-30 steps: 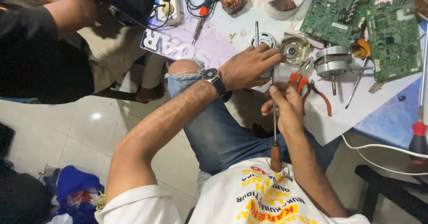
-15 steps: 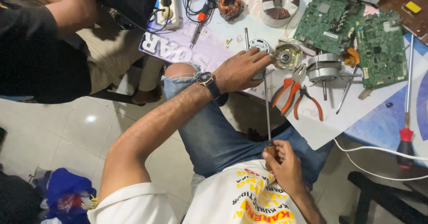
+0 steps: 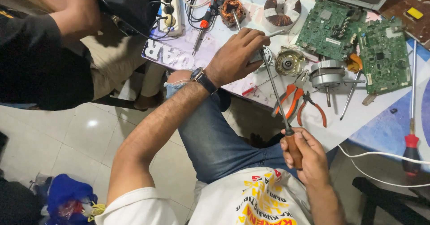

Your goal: Assembling an electric motor by fitting the housing and using a screwdriver for alignment and fastening.

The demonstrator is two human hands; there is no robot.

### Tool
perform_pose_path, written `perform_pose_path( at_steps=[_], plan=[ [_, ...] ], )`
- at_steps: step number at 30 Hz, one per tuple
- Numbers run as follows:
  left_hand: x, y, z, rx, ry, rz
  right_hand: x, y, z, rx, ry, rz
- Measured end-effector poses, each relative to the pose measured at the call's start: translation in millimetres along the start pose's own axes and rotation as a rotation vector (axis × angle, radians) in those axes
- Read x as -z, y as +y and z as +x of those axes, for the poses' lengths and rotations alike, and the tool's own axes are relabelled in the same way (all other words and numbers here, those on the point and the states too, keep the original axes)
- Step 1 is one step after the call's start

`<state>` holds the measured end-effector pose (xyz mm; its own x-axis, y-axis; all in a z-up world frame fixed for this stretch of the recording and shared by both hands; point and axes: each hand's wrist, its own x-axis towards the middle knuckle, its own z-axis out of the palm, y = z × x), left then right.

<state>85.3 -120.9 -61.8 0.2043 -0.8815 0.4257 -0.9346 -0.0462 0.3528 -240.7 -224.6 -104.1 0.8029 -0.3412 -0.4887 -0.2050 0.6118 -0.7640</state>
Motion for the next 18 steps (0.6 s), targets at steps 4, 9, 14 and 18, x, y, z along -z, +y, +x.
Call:
perform_pose_path(
  at_steps=[4,9,14,18],
  plan=[
    [-1.4,-4.8,-3.6,0.035,0.011,0.067,-0.7,-1.0,7.3,-0.046,-0.075,0.12],
    [2.5,-3.7,-5.5,0.048,0.076,0.034,-19.6,-11.9,5.2,0.244,0.303,-0.495],
    [1.9,-1.5,-3.7,0.064,0.091,0.019,-19.2,-10.3,4.2,0.271,0.298,-0.401],
    [5.8,-2.2,0.5,0.044,0.113,0.038,-13.5,-8.3,11.4,0.207,0.196,-0.194]
  ],
)
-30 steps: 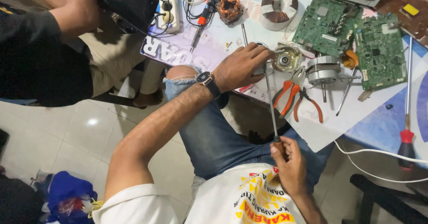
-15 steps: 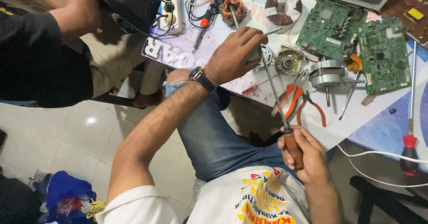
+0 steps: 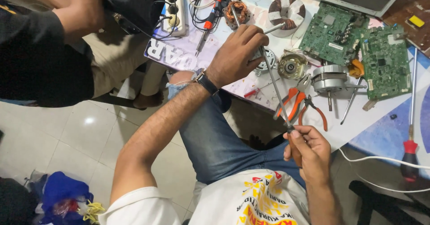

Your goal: Assembling an electric motor by fitting the housing and using a screwdriver for alignment and fastening.

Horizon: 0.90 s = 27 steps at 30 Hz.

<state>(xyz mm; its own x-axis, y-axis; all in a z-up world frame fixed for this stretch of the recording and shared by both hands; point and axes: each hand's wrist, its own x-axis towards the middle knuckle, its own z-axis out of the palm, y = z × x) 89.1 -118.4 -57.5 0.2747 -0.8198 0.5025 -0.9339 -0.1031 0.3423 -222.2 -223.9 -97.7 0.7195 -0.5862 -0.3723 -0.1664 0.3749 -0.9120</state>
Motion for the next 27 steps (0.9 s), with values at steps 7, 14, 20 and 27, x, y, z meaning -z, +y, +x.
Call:
perform_pose_path(
  at_steps=[7,14,20,27],
  plan=[
    [-0.2,-1.7,-2.6,0.0,-0.022,0.019,1.0,0.3,-1.7,-0.143,-0.103,0.14],
    [2.4,-4.8,-4.5,0.004,-0.042,0.068,6.5,20.7,7.6,-0.252,-0.209,0.345],
    [6.4,-6.3,-4.7,-0.012,0.018,0.045,9.0,21.1,15.2,-0.495,-0.391,0.61],
    [10.2,2.5,-7.7,0.326,0.268,-0.398,-3.6,-10.4,5.2,0.071,-0.301,0.341]
  ],
)
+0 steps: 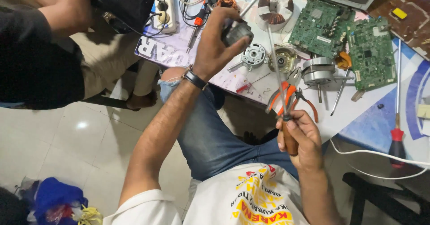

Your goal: Assembling an electric motor by fitting the housing and using a screwdriver for alignment and fastening.

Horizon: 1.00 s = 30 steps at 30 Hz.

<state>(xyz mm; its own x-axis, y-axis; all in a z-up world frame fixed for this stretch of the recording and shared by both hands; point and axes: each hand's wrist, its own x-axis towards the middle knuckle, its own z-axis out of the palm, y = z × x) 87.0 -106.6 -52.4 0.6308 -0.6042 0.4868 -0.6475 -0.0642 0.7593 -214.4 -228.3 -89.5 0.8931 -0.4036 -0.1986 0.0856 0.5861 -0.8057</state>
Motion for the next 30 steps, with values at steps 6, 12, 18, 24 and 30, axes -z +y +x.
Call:
perform_pose_path(
  at_steps=[6,12,18,24,30],
  plan=[
    [4.6,-12.5,5.9,0.126,0.392,-0.428,0.6,-2.3,22.0,0.157,0.426,-0.56],
    [15.3,-49.2,6.0,0.472,0.681,-1.062,10.6,-6.1,53.8,0.414,0.345,-1.205],
    [36.2,-21.4,15.0,0.728,0.865,-1.41,24.2,4.2,93.2,0.552,0.39,-1.511],
    [39.7,-11.3,13.1,0.622,0.813,-1.525,37.2,14.4,114.3,0.662,0.343,-1.681],
    [31.1,-27.9,8.4,0.547,0.632,-1.741,48.0,25.8,127.3,0.743,0.321,-1.742]
  ],
)
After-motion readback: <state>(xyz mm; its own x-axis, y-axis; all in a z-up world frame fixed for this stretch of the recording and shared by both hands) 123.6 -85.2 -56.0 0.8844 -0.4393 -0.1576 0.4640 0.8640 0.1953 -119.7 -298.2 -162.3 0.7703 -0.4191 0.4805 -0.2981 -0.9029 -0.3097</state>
